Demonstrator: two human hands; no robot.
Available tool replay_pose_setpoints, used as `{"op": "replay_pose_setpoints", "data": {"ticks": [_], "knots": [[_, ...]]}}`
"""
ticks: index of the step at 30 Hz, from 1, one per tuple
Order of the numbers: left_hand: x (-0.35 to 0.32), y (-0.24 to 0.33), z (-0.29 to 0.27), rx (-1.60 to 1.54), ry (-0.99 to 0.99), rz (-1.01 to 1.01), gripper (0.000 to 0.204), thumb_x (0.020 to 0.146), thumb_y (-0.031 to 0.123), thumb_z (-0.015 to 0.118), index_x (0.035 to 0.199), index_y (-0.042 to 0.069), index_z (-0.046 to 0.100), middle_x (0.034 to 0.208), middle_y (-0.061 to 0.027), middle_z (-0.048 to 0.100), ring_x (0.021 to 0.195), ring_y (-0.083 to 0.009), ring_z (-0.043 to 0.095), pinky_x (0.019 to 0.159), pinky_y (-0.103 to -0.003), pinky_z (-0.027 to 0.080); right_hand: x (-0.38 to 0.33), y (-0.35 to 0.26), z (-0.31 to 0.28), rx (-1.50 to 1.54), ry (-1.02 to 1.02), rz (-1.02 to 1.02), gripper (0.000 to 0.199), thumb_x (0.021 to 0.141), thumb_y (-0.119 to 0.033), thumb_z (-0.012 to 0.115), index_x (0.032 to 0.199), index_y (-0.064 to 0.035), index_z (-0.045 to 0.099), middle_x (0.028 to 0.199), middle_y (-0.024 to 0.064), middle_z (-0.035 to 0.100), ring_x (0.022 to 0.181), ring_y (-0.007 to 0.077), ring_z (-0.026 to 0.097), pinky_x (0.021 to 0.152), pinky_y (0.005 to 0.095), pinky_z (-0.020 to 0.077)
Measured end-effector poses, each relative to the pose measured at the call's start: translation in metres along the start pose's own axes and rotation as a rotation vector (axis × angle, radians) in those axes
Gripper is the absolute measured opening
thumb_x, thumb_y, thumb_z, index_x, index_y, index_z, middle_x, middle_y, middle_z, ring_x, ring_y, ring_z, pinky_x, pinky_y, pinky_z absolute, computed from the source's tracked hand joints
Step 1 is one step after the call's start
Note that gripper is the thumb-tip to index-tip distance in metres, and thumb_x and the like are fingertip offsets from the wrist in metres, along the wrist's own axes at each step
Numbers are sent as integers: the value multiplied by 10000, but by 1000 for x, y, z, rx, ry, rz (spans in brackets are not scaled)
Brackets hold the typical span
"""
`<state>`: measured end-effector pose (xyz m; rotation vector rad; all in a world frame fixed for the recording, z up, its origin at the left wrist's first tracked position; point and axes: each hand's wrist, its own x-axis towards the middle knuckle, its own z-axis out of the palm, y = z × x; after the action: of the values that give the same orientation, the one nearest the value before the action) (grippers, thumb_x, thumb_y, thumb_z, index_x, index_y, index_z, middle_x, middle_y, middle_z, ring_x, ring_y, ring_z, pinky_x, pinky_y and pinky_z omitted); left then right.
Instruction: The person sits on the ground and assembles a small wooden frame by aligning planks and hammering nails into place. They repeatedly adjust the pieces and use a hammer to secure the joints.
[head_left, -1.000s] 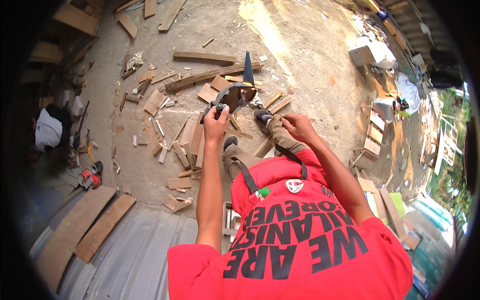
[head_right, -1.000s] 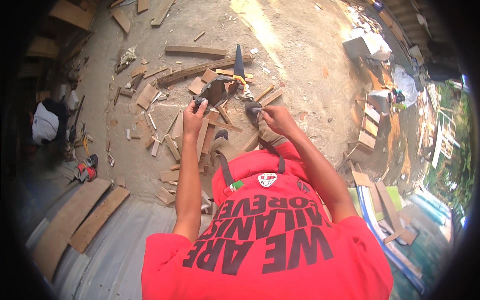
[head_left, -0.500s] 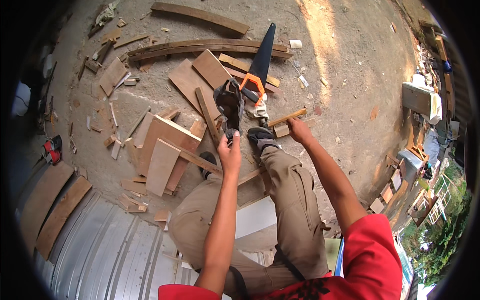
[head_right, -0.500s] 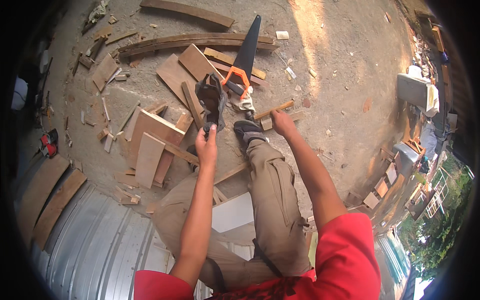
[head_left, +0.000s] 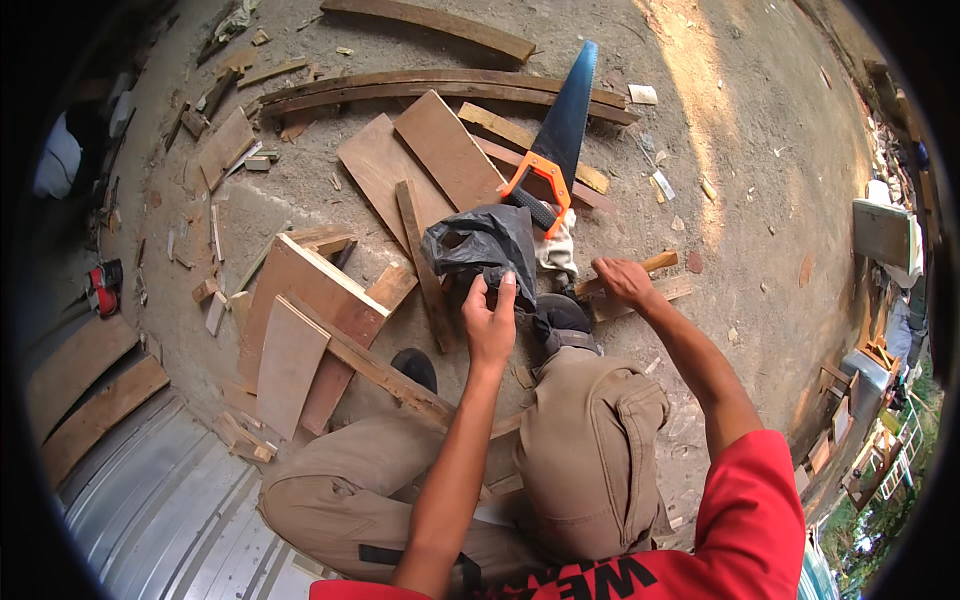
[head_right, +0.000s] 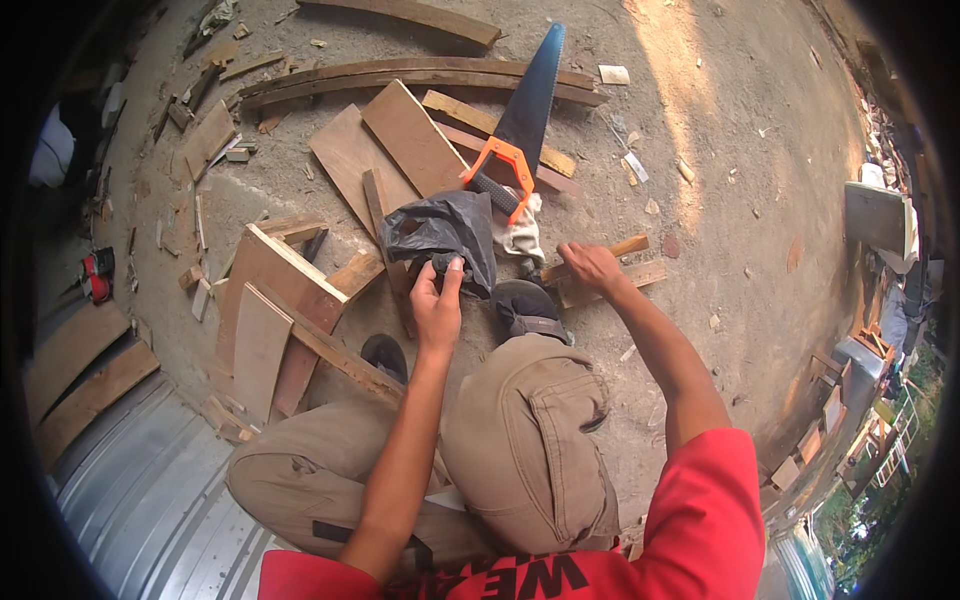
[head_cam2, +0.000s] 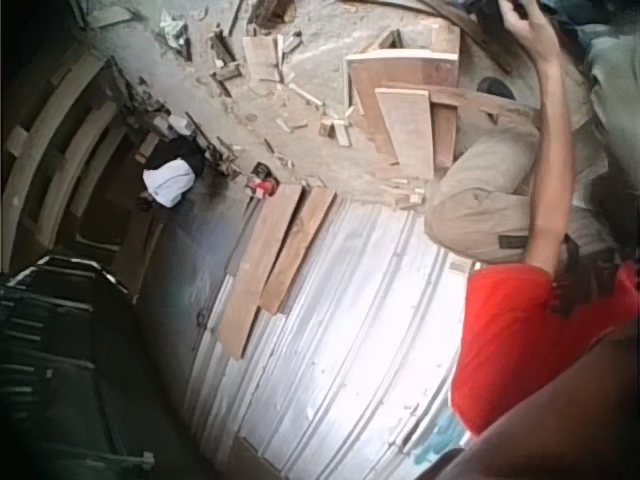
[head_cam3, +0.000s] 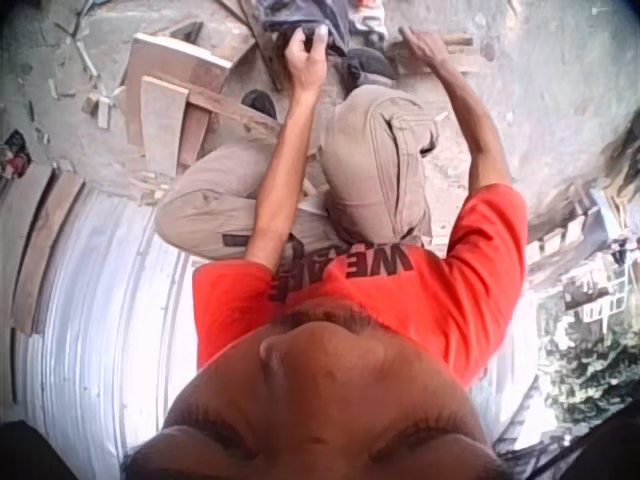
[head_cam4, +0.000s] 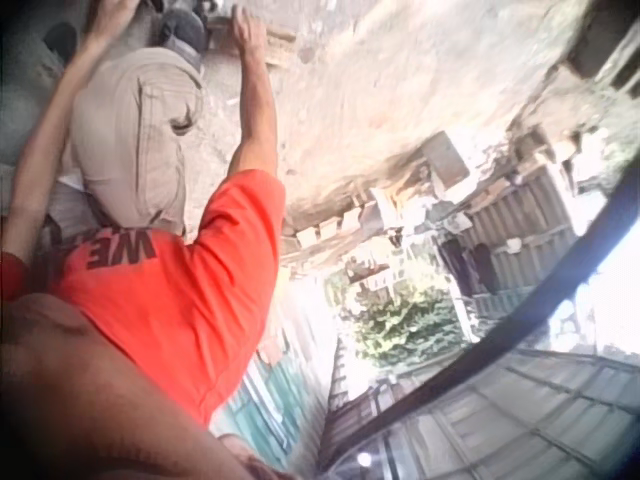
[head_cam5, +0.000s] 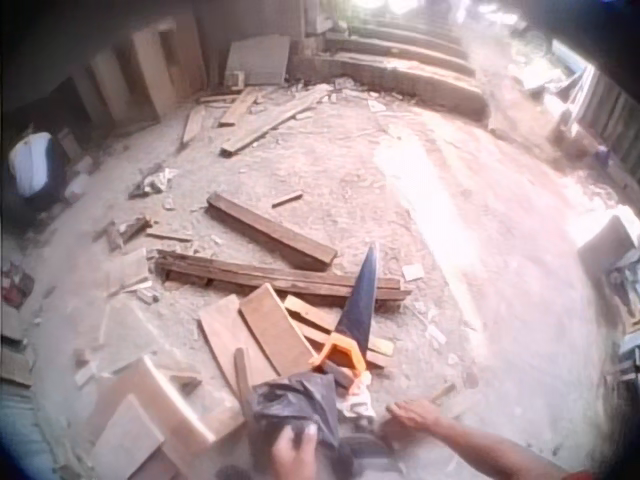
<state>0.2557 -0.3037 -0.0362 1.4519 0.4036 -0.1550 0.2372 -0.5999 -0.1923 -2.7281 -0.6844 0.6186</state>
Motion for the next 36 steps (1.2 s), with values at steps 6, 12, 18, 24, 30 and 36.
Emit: {"op": "replay_pose_setpoints", "data": {"ticks": [6,12,18,24,30,36], "knots": [[2,-17,-20,42,-55,-111,220,969,212,660,850,28,653,764,63,599,695,-21,492,636,-231,419,-4,-6,-72,67,312,251,107,957,-139,507,1056,-104,489,730,184,654,686,426,649,577,544,479],[-12,-38,-29,43,-135,-155,236,931,231,668,788,44,684,711,53,593,650,-36,500,604,-246,415,-15,-34,-181,629,824,233,216,1062,-267,472,1063,-55,519,730,160,610,551,292,585,530,401,455],[-29,-10,-28,512,-6,33,406,867,361,682,885,-44,669,828,-196,706,758,-298,676,720,-416,511,-34,-109,-326,1399,572,68,124,1050,-202,444,1098,-118,522,710,-29,463,552,59,424,488,215,336],[-46,62,-39,903,-83,185,496,876,471,677,1042,5,716,993,-215,726,968,-350,701,857,-409,531,-42,-192,-408,1429,435,-57,206,1070,-256,403,1122,-98,525,572,-6,385,399,76,315,368,239,255],[-83,212,-98,159,-69,541,262,983,205,602,1090,-22,677,954,-91,725,892,-153,688,804,-301,545,-45,-347,-435,1437,275,36,246,1102,-274,358,1235,-122,499,625,10,444,402,60,325,356,215,275],[-153,236,-196,-179,-29,425,213,993,184,585,1124,53,691,959,-26,707,893,-99,654,797,-287,522,-16,-458,-353,1547,-208,30,273,1104,-341,339,1125,-117,492,654,6,447,446,61,318,390,235,271]]}}
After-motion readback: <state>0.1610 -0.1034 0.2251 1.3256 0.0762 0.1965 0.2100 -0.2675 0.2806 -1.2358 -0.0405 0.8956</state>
